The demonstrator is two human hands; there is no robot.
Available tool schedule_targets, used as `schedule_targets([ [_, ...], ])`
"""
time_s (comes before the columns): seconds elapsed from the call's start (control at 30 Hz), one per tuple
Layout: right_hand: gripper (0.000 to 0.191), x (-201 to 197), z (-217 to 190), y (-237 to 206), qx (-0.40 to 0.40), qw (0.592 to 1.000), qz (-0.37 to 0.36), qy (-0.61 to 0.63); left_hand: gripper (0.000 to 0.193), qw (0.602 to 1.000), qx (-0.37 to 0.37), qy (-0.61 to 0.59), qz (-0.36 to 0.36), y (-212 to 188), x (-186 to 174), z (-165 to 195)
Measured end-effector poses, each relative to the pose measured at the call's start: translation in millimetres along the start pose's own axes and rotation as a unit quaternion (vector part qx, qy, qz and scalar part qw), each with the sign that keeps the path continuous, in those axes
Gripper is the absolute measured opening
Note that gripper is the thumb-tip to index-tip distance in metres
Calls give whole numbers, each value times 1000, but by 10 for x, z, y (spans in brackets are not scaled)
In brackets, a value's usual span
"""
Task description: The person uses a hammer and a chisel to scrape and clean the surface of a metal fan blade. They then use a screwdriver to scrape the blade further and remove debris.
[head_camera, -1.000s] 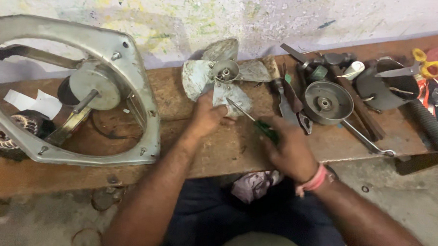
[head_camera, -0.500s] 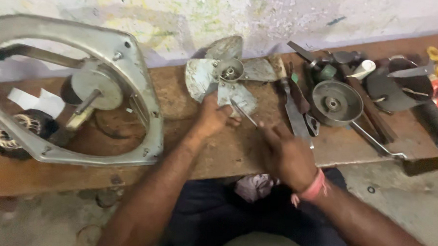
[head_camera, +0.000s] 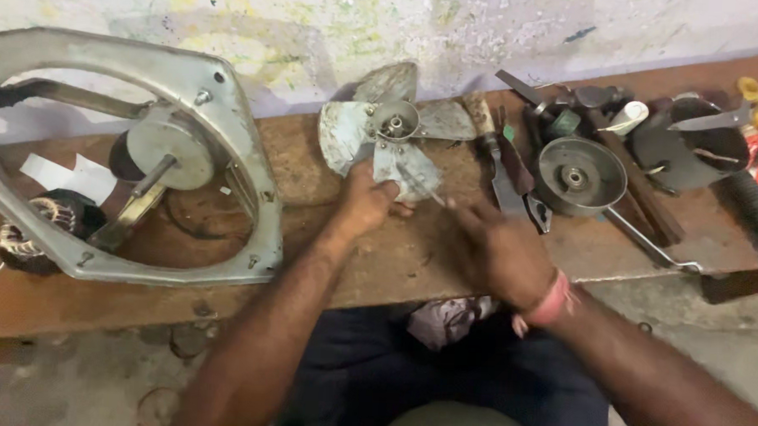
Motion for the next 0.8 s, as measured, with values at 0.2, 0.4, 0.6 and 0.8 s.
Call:
schedule_targets([
  [0.2,46,-10,-8,12,-24,999,6,-22,39,1000,-4,4,-2,-37,16,68],
  [0.4,47,31,21,-14,-36,999,-22,-32,38,1000,12,3,6,-32,6,79],
  [0.6,57,56,105,-24,-68,997,-16,-22,39,1000,4,-5,-17,-40,13,80],
  [0.8,51,43,111,14,-81,997,8,-14,41,1000,-13,15,2,-30,11,56],
])
Point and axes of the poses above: each hand's wrist, its own y-axis towards the middle knuckle, its own x-axis out of the palm, z = x × y, the point moved 5 cm from there along y, towards the middle knuckle, and after that the axes turned 15 degrees about -y, right-handed, at the moved point
